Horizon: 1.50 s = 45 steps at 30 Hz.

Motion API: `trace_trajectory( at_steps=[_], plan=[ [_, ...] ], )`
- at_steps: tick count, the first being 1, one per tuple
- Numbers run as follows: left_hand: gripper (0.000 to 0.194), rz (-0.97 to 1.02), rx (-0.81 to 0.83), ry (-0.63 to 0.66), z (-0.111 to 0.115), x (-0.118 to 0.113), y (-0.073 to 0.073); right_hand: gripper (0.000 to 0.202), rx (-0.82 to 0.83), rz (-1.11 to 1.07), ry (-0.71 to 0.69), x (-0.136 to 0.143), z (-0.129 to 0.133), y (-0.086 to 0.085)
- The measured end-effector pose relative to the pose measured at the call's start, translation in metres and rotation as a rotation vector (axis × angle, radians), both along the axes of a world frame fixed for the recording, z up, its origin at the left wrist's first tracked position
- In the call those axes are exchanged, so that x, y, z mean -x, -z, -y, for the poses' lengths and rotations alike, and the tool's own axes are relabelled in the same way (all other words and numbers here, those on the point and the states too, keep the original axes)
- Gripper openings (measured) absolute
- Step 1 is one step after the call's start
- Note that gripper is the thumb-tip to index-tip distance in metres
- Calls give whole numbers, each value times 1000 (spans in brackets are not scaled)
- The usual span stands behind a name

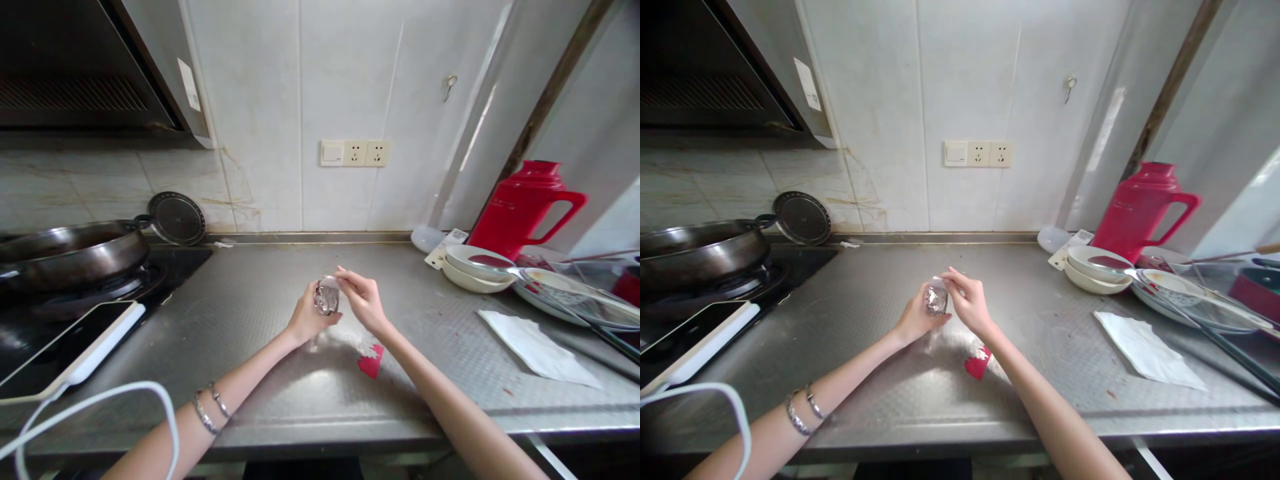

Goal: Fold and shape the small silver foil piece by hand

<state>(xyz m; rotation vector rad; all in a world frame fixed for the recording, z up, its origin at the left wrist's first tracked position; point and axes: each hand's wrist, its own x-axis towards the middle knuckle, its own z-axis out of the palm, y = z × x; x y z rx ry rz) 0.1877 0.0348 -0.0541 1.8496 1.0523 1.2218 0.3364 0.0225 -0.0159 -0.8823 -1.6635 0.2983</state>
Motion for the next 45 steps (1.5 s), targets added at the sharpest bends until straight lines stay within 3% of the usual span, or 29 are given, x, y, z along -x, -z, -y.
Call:
trace_trajectory(
  at_steps=[4, 8, 14, 21, 25, 28, 34, 40, 45],
  plan=[
    [73, -14, 4, 1, 4, 0, -2, 24, 14, -34, 139, -3, -9, 3],
    [75, -55, -41, 52, 7, -1, -2, 25, 18, 152, 61, 1, -6, 4],
    [64, -55, 5, 9, 6, -2, 0, 29, -73, 222, -42, 4, 1, 1],
    [67, -41, 35, -23, 3, -1, -1, 24, 55, 117, -87, 1, 5, -3],
    [65, 5, 121, -86, -2, 1, -2, 23, 59, -80, 77, -3, -3, -1],
    [64, 42, 136, -59, -3, 1, -1, 24, 3, -42, 153, -4, -9, 3],
    [61, 58, 117, -1, -2, -1, -2, 28, 14, 144, -42, 3, -7, 12],
    [61, -20, 101, -78, -5, 1, 0, 30, -47, 183, -108, 6, -2, 15],
    [51, 5, 119, -59, -4, 0, -2, 31, -60, 197, -174, 10, 5, 13]
  ],
)
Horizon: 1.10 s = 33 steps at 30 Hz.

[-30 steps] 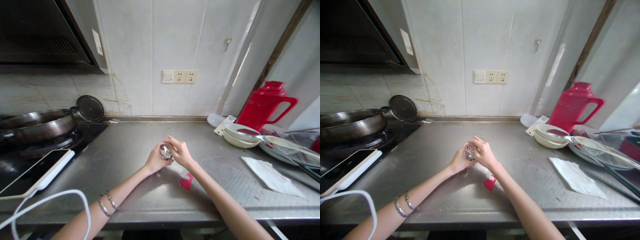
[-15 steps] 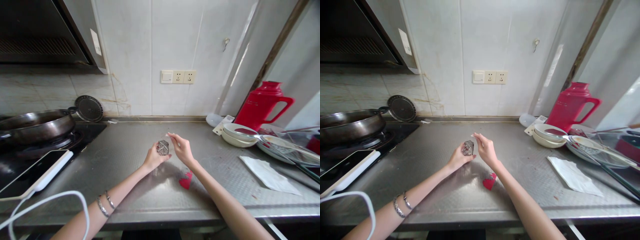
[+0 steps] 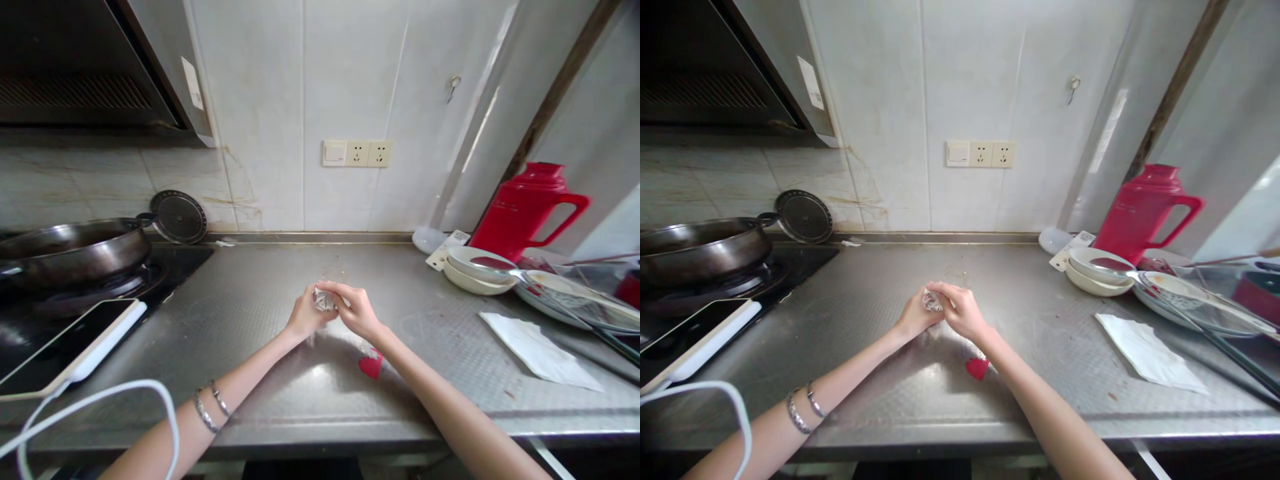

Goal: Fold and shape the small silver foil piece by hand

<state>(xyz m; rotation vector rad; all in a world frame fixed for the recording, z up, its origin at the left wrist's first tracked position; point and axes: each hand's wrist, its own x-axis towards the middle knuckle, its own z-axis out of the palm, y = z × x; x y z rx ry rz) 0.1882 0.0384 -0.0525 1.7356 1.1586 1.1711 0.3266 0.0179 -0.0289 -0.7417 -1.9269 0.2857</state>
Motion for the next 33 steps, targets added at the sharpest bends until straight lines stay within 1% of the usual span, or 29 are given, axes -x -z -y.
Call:
trace_trajectory(
  at_steps=[2, 3, 4, 8, 10, 12, 15, 17, 21, 24, 27, 29, 30, 33],
  plan=[
    [48, 3, 15, -9, -1, 0, 0, 29, 33, -6, -14, 1, 2, -1],
    [49, -4, 24, -22, -1, 0, 0, 28, 49, -29, 5, 1, 3, -2],
    [50, -10, 32, -34, -2, 1, 1, 26, 64, -70, 46, 1, 2, -3],
    [62, 22, 40, -34, -3, 2, 3, 24, 106, -310, 295, -6, -7, -4],
    [66, 30, 44, -19, -2, 2, 3, 25, 123, -334, 353, -10, -12, -3],
    [68, 15, 43, -5, 0, 2, 1, 25, 155, -276, 316, -11, -16, -1],
    [63, 24, 26, 17, 1, 2, 0, 26, 203, -165, 153, -8, -15, 1],
    [59, 45, 28, 18, 0, 3, 0, 28, 200, -135, 77, -6, -12, 1],
    [55, 70, 48, 7, -6, 4, 5, 29, 136, -80, 11, -3, -8, 3],
    [52, 96, 33, 37, -9, 5, 7, 30, 70, -40, -29, -1, -5, 4],
    [42, 102, 41, 79, -11, 7, 6, 30, 37, 0, -77, 0, -1, 2],
    [38, 117, 115, 70, -10, 7, 2, 28, 35, -33, -53, -2, 1, -2],
    [39, 133, 160, 52, -9, 7, 0, 27, 36, -87, -3, -4, 2, -5],
    [43, 204, 246, 15, -5, 6, -8, 24, 24, -291, 216, -11, -2, -10]
  ],
)
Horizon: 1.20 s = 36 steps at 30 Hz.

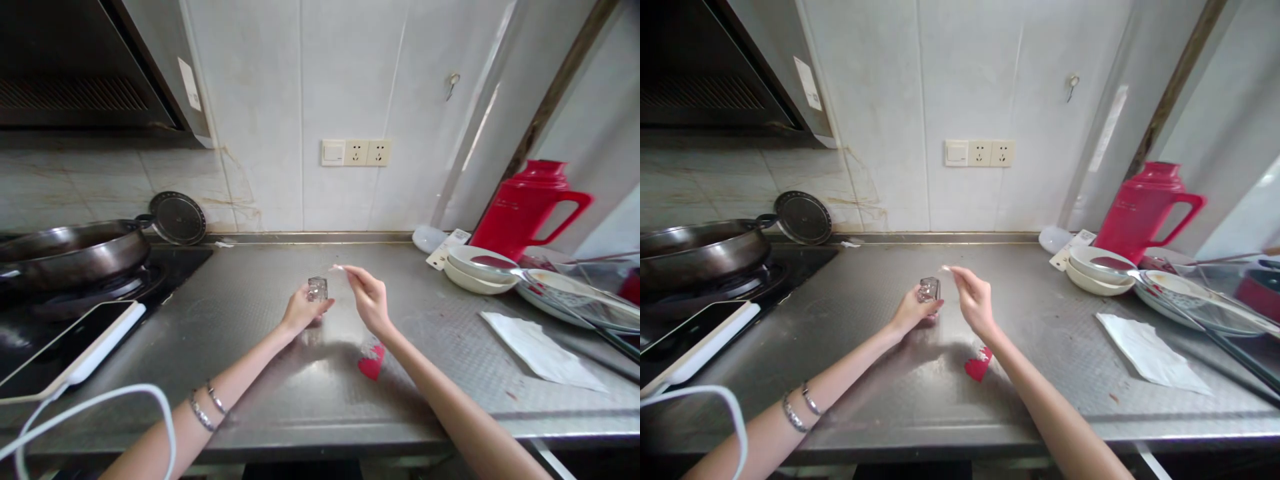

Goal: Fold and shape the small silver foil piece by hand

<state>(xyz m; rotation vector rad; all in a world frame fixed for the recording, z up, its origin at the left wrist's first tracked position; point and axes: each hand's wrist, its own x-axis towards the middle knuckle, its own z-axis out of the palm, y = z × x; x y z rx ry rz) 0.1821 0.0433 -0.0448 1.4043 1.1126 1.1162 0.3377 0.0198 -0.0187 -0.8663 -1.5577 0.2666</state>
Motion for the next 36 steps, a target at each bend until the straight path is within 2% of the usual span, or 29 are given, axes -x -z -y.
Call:
trace_trajectory(
  at_steps=[2, 7, 13, 16, 20, 23, 27, 33, 36],
  plan=[
    [44, 28, 22, 16, 4, -1, -4, 24, -11, -4, 51, -3, -4, 0],
    [43, 80, -8, 61, 7, -2, -5, 26, -37, 195, -75, 3, -6, 8],
    [35, -47, -96, 119, 1, 3, -3, 28, -73, 182, -120, 13, 6, 13],
    [33, -65, -97, 139, -2, 6, -4, 26, -36, 132, -150, 17, 10, 13],
    [38, 25, -33, 67, -2, 5, -5, 22, 80, -25, -83, 16, 6, 13],
    [39, 59, 9, 24, 2, 2, -6, 23, 102, -100, -2, 12, -1, 13],
    [39, 62, 7, 40, 6, -2, -6, 23, 81, -39, 22, 11, -6, 15],
    [43, 59, -1, 26, 3, -1, -3, 24, -45, 52, 8, 17, 4, 18],
    [40, 37, -50, 76, 1, 2, -4, 25, -77, 71, -28, 20, 8, 19]
  ],
)
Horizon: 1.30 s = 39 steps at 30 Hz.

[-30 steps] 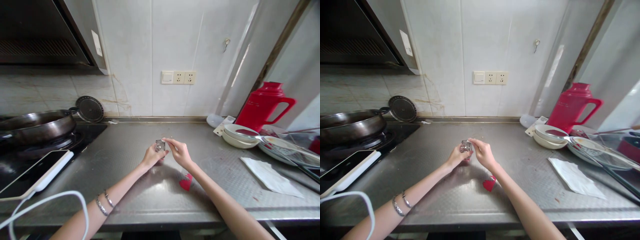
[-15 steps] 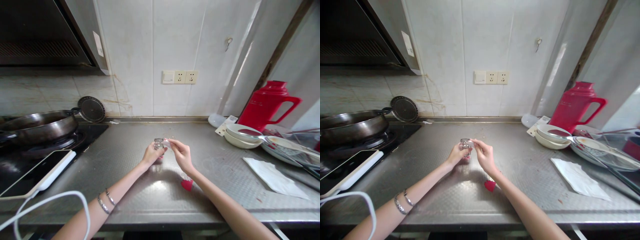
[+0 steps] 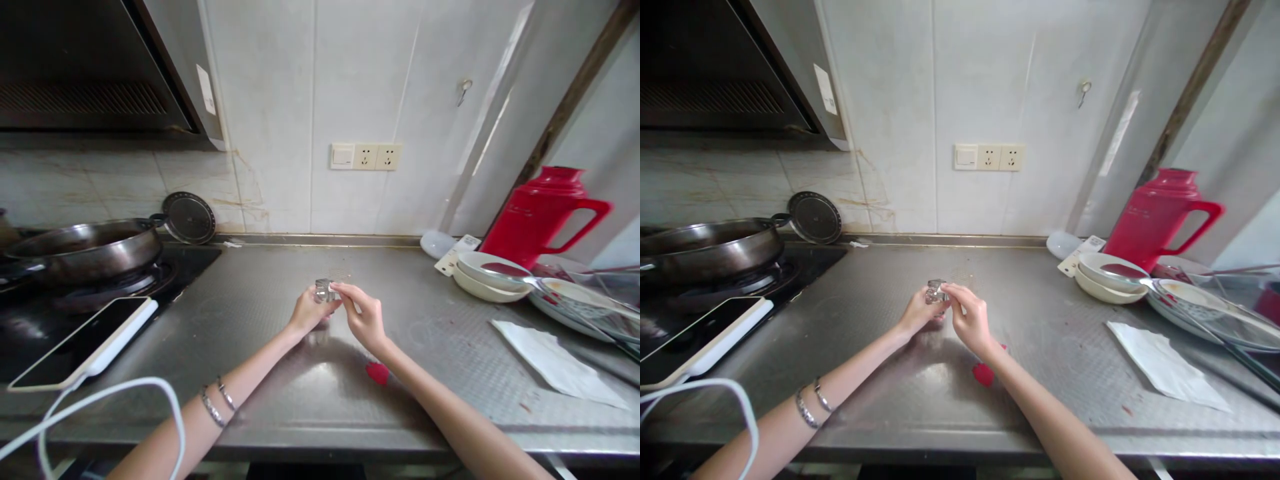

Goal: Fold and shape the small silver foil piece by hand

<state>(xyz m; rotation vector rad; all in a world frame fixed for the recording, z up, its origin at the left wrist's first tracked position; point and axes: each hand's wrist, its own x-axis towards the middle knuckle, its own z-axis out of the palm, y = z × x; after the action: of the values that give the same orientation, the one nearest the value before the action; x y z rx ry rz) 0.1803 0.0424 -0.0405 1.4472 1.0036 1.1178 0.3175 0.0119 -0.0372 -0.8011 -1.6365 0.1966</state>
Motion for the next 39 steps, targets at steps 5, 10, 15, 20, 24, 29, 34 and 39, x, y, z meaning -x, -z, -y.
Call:
trace_trajectory(
  at_steps=[5, 10, 15, 20, 24, 29, 34, 39],
  plan=[
    [35, 1, 4, 10, 0, 1, -2, 24, 113, -21, 29, 2, 3, -1],
    [52, -74, -18, -107, 2, -2, 2, 22, 60, -123, 162, -8, 0, -13],
    [58, -260, -153, -142, 7, -7, 8, 26, -90, 86, 63, -16, -6, -16],
    [57, -292, -206, -160, 10, -9, 7, 33, -73, 216, -80, -8, -8, -6],
    [55, -281, -246, -193, 10, -7, 3, 37, -102, 233, -105, -5, -5, -3],
    [48, -317, -271, -180, 6, -3, 5, 39, -150, 285, -131, -5, -3, -1],
    [41, -263, -307, -112, 1, 4, 13, 37, -117, 317, -203, 0, 3, -4],
    [46, -252, -240, -141, 2, 1, 7, 29, 49, 131, -186, 0, 6, -11]
  ],
)
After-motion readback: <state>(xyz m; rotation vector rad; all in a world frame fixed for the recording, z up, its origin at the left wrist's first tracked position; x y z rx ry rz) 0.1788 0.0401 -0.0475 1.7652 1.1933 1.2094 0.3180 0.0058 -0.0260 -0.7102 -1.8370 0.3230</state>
